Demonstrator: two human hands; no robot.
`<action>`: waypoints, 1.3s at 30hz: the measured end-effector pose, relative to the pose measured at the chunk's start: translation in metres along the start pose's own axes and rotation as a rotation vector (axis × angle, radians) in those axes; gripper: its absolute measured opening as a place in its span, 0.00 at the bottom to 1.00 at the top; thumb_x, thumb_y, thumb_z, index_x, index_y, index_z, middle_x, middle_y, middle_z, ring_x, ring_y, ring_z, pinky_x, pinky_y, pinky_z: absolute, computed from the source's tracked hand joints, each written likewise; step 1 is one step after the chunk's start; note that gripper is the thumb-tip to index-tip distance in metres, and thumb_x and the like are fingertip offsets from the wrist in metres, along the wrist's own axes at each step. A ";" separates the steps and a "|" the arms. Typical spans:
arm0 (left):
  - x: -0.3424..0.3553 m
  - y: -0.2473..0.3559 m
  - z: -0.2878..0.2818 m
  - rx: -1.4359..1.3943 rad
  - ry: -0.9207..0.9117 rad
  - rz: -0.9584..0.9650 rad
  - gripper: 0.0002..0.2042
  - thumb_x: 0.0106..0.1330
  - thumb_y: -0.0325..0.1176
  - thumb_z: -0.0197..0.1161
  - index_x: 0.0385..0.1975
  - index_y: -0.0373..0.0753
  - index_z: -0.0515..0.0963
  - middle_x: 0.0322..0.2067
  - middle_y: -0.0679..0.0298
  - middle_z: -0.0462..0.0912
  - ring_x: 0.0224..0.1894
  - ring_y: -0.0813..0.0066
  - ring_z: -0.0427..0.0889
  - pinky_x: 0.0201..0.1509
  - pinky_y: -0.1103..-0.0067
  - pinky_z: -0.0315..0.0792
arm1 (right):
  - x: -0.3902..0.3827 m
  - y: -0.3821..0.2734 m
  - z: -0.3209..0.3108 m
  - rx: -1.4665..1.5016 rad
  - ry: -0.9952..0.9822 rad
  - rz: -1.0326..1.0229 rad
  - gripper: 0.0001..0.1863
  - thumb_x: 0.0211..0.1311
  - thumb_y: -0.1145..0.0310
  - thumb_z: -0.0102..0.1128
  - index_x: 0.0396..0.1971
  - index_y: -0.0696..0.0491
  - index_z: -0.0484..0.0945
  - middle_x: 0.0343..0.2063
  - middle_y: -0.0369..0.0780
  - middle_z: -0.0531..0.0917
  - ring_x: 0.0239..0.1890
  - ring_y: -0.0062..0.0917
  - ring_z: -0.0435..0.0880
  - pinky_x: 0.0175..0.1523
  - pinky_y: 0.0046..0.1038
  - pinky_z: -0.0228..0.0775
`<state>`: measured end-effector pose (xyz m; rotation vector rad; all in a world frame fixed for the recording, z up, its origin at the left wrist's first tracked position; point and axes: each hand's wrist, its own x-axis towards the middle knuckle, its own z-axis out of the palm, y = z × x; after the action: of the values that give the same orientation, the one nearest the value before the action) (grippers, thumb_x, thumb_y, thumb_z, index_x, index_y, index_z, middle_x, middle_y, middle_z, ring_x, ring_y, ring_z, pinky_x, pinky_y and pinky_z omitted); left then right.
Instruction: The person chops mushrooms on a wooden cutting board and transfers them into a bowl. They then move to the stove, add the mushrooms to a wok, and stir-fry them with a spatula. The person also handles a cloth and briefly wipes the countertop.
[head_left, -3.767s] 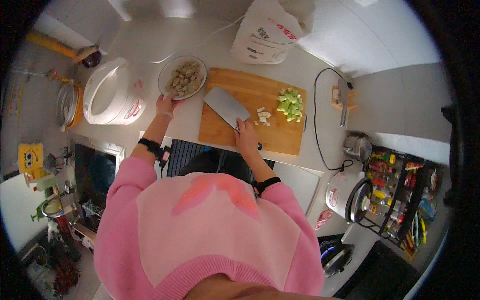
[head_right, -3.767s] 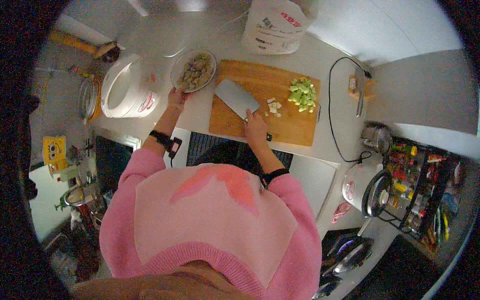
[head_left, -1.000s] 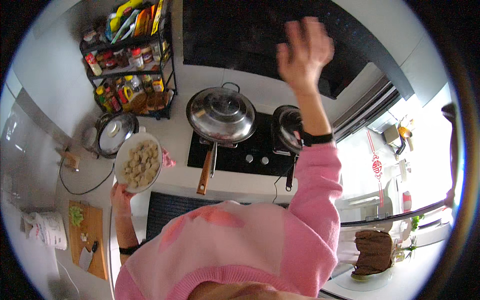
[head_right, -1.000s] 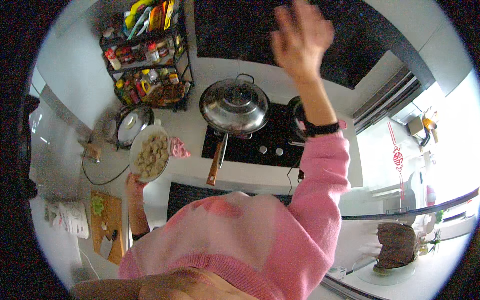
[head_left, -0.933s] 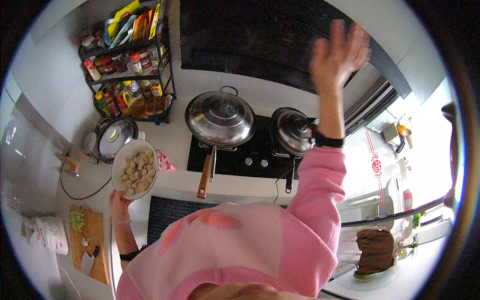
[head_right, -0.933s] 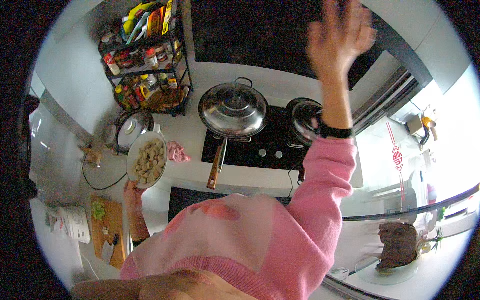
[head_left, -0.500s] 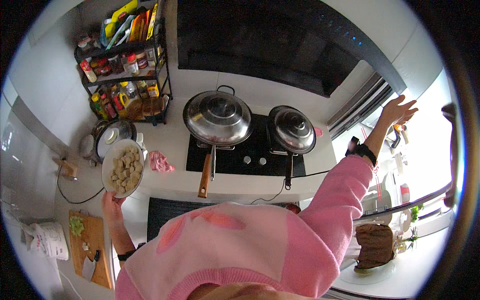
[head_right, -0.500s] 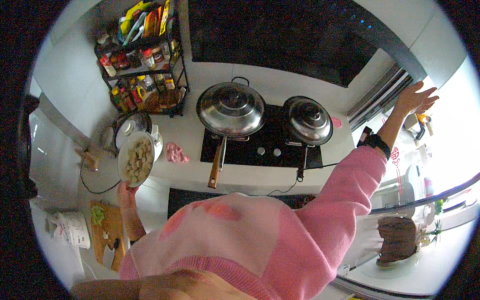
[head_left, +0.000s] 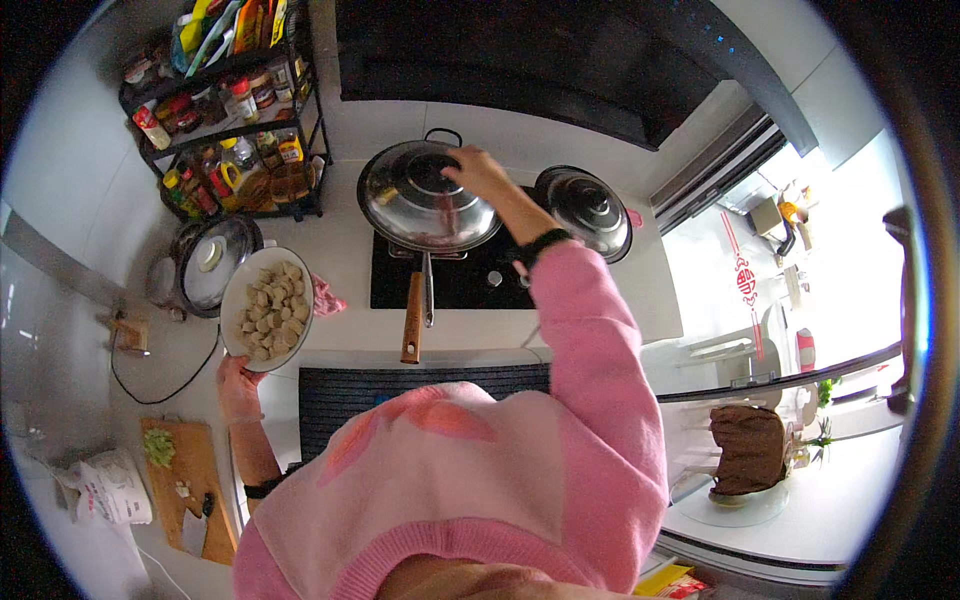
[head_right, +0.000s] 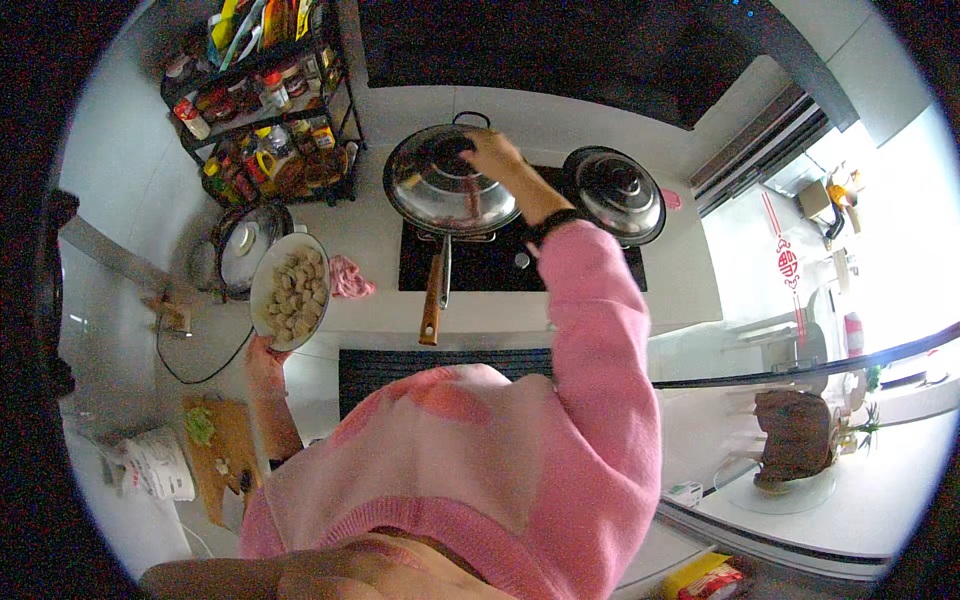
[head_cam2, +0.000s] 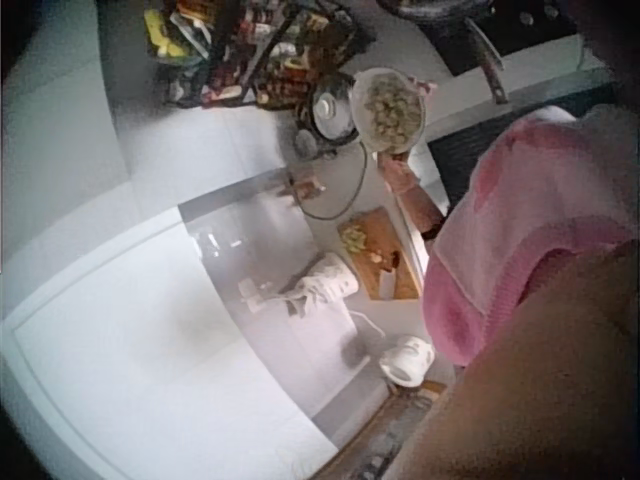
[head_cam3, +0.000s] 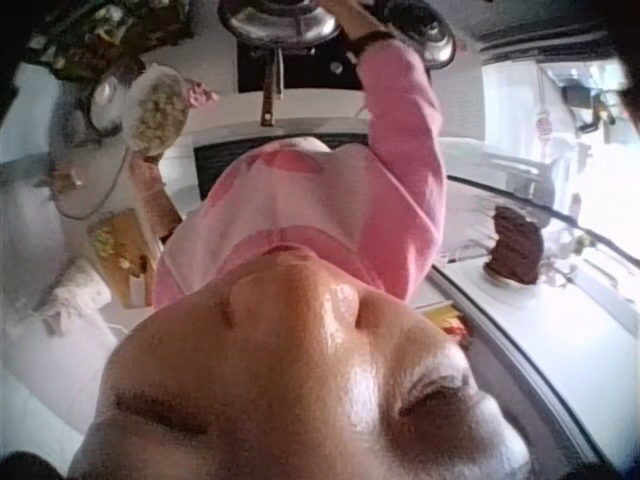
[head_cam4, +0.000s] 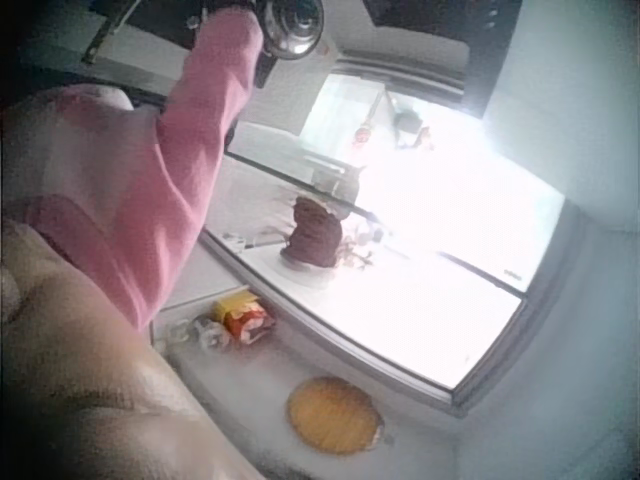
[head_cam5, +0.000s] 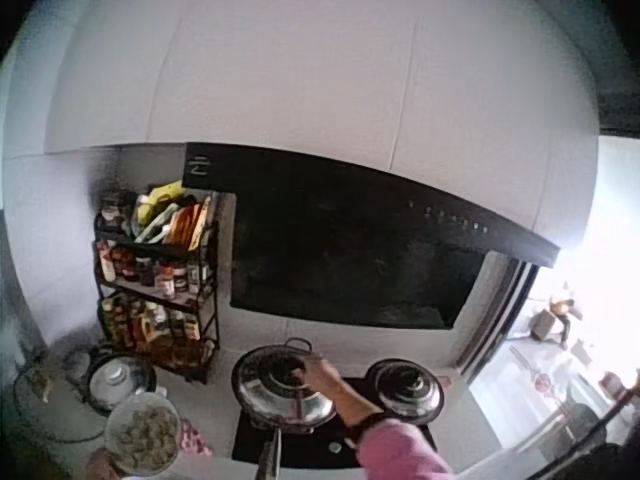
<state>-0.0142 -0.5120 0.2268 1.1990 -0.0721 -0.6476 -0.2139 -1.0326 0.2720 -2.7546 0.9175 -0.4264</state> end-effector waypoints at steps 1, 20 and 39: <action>-0.004 0.000 -0.001 0.027 -0.019 0.027 0.11 0.59 0.27 0.52 0.39 0.31 0.72 0.38 0.57 0.80 0.36 0.68 0.83 0.38 0.74 0.82 | 0.006 -0.018 0.017 -0.029 0.002 0.000 0.22 0.61 0.58 0.58 0.51 0.54 0.76 0.45 0.50 0.79 0.50 0.42 0.78 0.53 0.34 0.73; 0.021 -0.024 -0.015 0.043 -0.036 -0.024 0.18 0.61 0.29 0.54 0.51 0.29 0.68 0.46 0.53 0.77 0.43 0.63 0.82 0.40 0.69 0.82 | -0.003 0.011 -0.051 -0.118 0.232 0.019 0.25 0.53 0.60 0.61 0.52 0.50 0.76 0.34 0.51 0.83 0.35 0.38 0.84 0.41 0.33 0.78; 0.012 -0.045 0.104 0.050 -0.146 -0.021 0.07 0.58 0.26 0.57 0.35 0.34 0.76 0.35 0.62 0.81 0.33 0.73 0.81 0.32 0.76 0.80 | -0.375 0.395 -0.229 -0.393 0.423 0.880 0.21 0.45 0.56 0.67 0.37 0.55 0.84 0.33 0.49 0.85 0.38 0.39 0.84 0.47 0.34 0.74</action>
<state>-0.0637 -0.6148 0.2237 1.2008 -0.1993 -0.7553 -0.7951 -1.1374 0.2979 -2.2213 2.3605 -0.7052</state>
